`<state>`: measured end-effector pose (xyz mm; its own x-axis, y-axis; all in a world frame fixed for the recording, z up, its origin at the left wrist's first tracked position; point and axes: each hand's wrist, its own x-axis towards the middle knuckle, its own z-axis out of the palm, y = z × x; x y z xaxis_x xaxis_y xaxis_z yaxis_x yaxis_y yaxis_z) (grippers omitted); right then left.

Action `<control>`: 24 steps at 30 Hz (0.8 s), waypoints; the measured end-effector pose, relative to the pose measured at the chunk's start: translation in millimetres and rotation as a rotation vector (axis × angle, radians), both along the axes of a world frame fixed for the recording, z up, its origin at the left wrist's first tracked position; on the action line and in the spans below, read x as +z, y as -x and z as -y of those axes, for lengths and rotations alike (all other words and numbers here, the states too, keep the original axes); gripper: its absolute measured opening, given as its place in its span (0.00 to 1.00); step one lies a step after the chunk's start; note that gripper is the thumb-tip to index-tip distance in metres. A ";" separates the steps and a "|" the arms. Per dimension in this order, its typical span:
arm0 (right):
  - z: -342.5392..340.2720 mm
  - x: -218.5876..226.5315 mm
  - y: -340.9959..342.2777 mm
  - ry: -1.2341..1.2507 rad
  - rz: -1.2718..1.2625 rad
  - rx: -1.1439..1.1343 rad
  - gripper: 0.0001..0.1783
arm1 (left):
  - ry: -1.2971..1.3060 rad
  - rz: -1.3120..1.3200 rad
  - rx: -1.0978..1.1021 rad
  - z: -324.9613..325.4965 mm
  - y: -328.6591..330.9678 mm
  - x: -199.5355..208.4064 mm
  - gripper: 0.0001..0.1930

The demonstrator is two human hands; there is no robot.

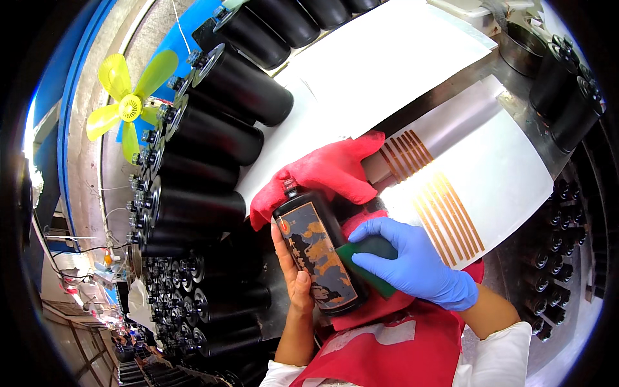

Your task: The person applies decorative labels to black cylindrical containers. They peel a label from a backing sheet, align it on the container, and smooth it down with a green squeegee tool. The process is repeated for multiple containers in a production setting.

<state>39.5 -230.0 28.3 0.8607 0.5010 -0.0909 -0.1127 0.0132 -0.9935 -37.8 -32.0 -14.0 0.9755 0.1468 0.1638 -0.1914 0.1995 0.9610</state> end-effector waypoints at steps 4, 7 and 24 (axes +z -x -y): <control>5.0 -3.5 -5.9 -0.024 -0.089 0.130 0.14 | -0.055 0.017 0.011 -2.9 1.9 2.9 0.46; 10.8 -7.3 -5.2 -0.033 -0.173 0.338 0.14 | -0.127 -0.005 0.039 -3.4 4.6 10.5 0.43; -6.1 15.8 30.9 0.177 -0.461 0.221 0.12 | -0.832 0.130 0.017 5.2 3.2 44.3 0.34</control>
